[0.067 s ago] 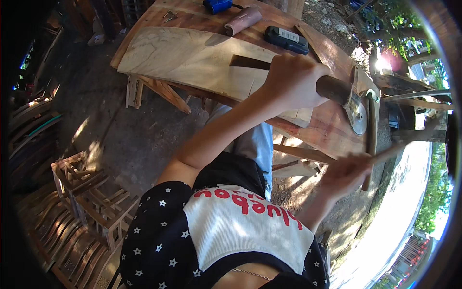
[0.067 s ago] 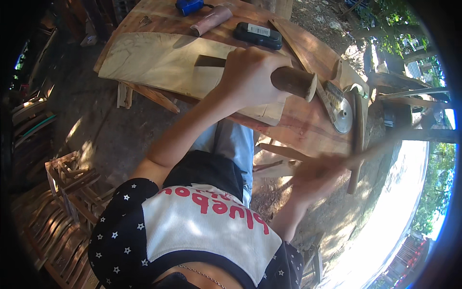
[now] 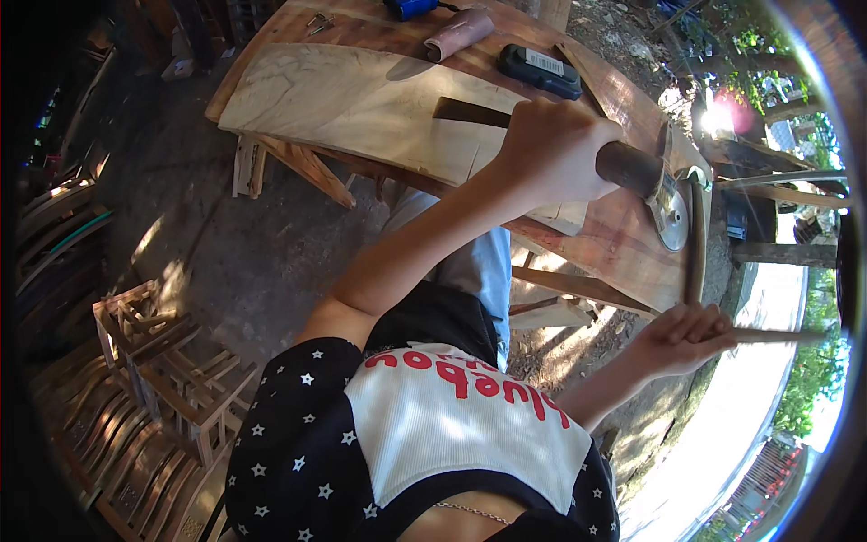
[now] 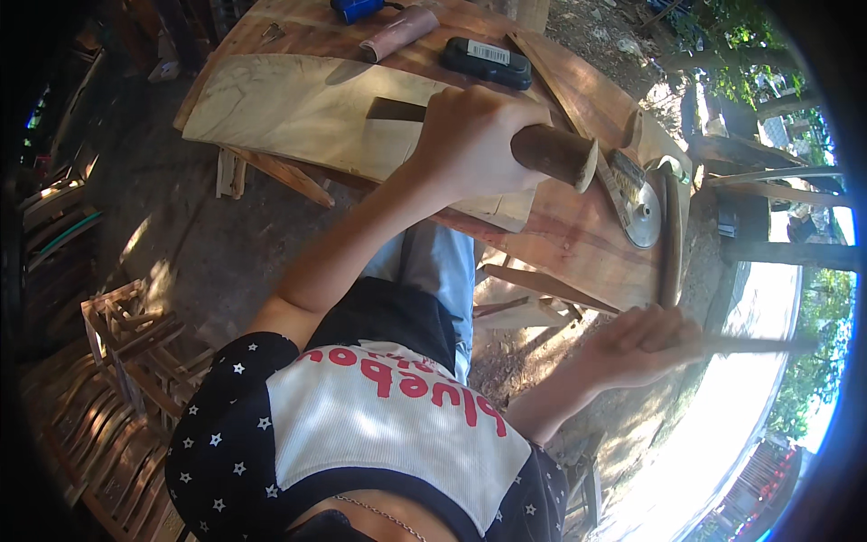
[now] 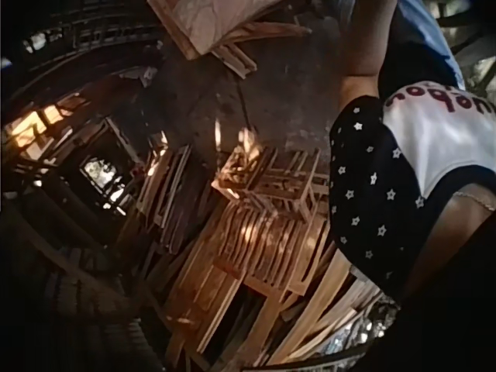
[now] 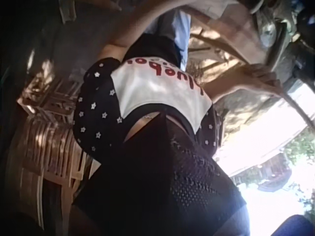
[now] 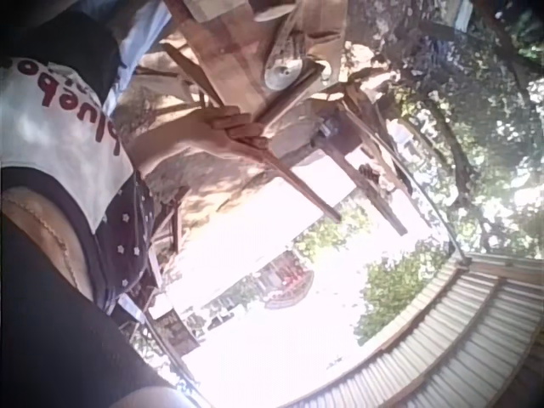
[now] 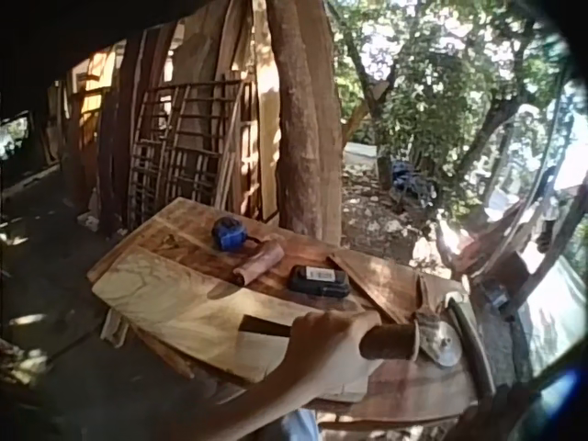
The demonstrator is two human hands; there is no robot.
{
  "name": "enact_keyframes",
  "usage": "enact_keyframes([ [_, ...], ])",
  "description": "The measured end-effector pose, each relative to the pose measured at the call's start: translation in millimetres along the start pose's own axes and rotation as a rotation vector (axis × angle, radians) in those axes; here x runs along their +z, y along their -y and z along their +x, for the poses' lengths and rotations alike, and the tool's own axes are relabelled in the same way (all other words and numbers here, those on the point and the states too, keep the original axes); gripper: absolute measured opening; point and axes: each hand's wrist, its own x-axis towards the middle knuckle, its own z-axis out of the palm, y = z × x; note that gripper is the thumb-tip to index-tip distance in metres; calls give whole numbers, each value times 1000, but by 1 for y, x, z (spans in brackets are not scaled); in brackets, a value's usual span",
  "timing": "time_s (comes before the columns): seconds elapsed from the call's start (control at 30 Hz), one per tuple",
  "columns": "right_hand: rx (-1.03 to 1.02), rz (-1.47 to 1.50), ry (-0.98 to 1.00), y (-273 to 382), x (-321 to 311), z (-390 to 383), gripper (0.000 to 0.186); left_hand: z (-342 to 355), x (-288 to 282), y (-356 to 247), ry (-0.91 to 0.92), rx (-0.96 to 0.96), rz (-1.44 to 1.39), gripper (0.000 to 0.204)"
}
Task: Chisel out a notch in a wood plank using a hammer and chisel, then apply a finish with a brush.
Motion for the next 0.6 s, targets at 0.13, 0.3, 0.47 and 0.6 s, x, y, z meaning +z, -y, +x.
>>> enact_keyframes([
  [0.13, 403, -356, 759, -40, 13, -65, 38, 3, 7, 4, 12, -7, 36, 19],
  [0.3, 1, -16, 178, 10, 14, 11, 39, 1, -6, 11, 13, -18, 40, 21],
  [0.47, 107, -474, 531, -58, -7, -44, 39, 4, -2, 12, 24, -22, 57, 23],
  [0.6, 121, -126, 72, 6, 33, -4, 32, 0, -8, 21, 3, -13, 17, 21],
])
